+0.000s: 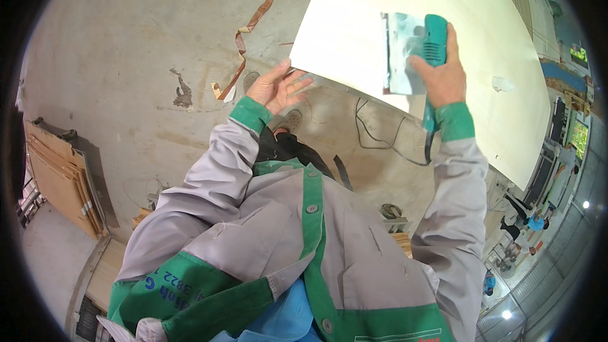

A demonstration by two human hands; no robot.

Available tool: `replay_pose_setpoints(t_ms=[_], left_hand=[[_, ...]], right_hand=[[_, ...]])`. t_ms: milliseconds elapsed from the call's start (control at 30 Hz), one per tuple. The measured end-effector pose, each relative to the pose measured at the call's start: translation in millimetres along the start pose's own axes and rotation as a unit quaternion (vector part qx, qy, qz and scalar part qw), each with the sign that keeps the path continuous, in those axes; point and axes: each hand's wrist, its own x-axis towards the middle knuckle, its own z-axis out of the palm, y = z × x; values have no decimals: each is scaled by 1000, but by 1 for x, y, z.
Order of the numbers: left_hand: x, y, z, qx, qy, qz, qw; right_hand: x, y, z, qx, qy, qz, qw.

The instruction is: The person uses an electric sander to smooth the surface of a large wooden board. They move the sander across the board in various directions, occasionally pausing to adjust their grip or position. The person also applies a liquid from a small bottle onto the board during the process.

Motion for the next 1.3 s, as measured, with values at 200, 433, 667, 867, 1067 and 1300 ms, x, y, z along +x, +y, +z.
replay_pose_setpoints(t_ms=[200,433,667,867,1067,1300], left_hand=[[0,13,11,324,109,105,934],[-1,31,20,433,124,123,884],[12,97,42,653,1,-76,754],[44,171,67,800,-189,-107,560],[87,265,139,748,-120,245,605],[134,245,263,677,-289,441,513]], right_hand=[[-45,-41,28,24,-37,-87,995],[20,-96,51,-23,-61,-72,995],[197,-132,71,-44,36,2,998],[345,-142,51,-66,99,87,989],[279,-132,60,-40,69,61,995],[114,-152,90,110,68,8,992]])
